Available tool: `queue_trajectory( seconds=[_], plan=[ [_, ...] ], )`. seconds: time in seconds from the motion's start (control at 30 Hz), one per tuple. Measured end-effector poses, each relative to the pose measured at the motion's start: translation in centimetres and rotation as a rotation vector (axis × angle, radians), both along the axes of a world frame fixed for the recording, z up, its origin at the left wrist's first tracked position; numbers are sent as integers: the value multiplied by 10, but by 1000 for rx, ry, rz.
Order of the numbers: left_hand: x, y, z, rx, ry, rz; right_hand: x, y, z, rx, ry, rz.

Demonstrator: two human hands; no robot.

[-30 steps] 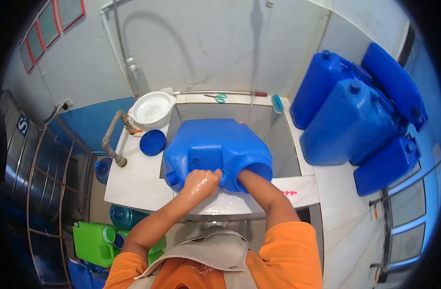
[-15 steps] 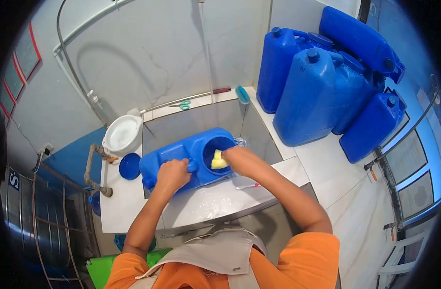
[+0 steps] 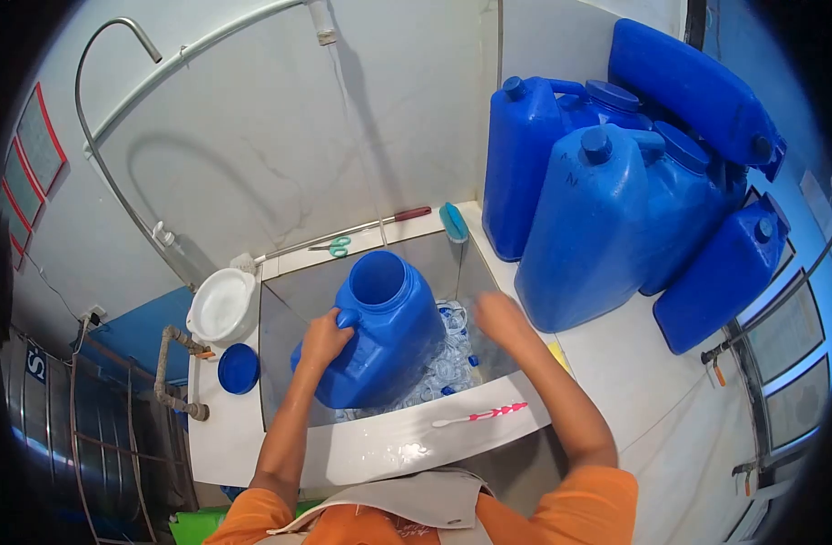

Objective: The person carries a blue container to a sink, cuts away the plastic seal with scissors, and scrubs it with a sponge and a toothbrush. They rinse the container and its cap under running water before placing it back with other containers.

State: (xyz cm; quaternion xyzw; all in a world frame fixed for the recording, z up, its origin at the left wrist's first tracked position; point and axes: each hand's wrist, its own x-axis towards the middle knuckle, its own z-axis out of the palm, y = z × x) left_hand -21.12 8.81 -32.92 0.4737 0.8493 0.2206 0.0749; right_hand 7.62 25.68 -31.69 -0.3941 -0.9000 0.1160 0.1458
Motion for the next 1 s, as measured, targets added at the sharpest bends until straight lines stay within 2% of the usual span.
queue_trajectory(
  seconds=[0.03, 0.07, 0.1, 0.13, 0.2, 0.23, 0.3, 0.33, 0.4, 0.43, 0.47, 0.53, 0.57, 0.6, 0.63, 0.7, 0.73, 0.8, 0.83, 0.87, 0.9, 0.93, 0.97, 1.0],
  plan=[
    [3, 10, -3, -2, -63, 14, -40, 22, 10, 69, 323, 237],
    [4, 18, -8, 0, -63, 18, -82, 37, 30, -263, 378, 237],
    [4, 24, -12, 27, -78, 33, -122, 59, 33, -466, 466, 322],
    [3, 29, -15, 52, -92, 50, -159, 72, 32, -776, 624, 264],
    [-1, 33, -19, 71, -97, 90, -210, 84, 35, -1163, 782, 107],
    [-7, 34, -20, 89, -102, 122, -224, 94, 24, -1171, 782, 125],
    [-17, 36, -27, 105, -133, 186, -247, 108, 4, -1575, 895, 91],
    [-21, 37, -33, 123, -177, 232, -255, 113, -3, -1589, 882, 99],
    [-23, 41, -43, 120, -268, 282, -262, 121, -15, -1789, 853, 267],
    [-25, 42, -45, 125, -359, 314, -261, 125, -19, -1942, 831, 452],
    [-27, 41, -47, 113, -361, 321, -265, 127, -23, -1955, 829, 447],
    [-25, 41, -46, 115, -359, 264, -257, 110, 10, -1463, 544, 66],
    [-25, 40, -44, 104, -366, 264, -252, 120, 9, -1417, 471, 171],
    [-27, 39, -41, 98, -304, 221, -250, 120, 13, -1424, 468, 161],
    [-28, 39, -37, 96, -243, 178, -244, 118, 23, -1279, 354, 228],
    [-33, 38, -28, 60, -318, 151, -238, 119, 39, -1017, 209, 323],
    [-35, 36, -25, 31, -383, 125, -239, 124, 38, -1023, 215, 310],
    [-40, 27, -19, 79, -301, 76, -241, 130, 36, -732, 74, 535],
    [-47, 22, -19, 94, -239, 11, -238, 115, 52, -1064, 197, 216],
    [-54, 16, -18, 108, -178, -55, -237, 110, 56, -1075, 209, 203],
    [-65, 8, -23, 92, -177, -70, -236, 111, 55, -1121, 322, 223],
    [-76, 1, -32, 65, -50, -76, -234, 113, 53, -1164, 434, 240],
    [-85, -5, -42, 39, 77, -84, -233, 115, 50, -1174, 445, 220],
    [-91, -10, -50, 25, 75, -104, -231, 116, 46, -1150, 387, 231]
  ],
)
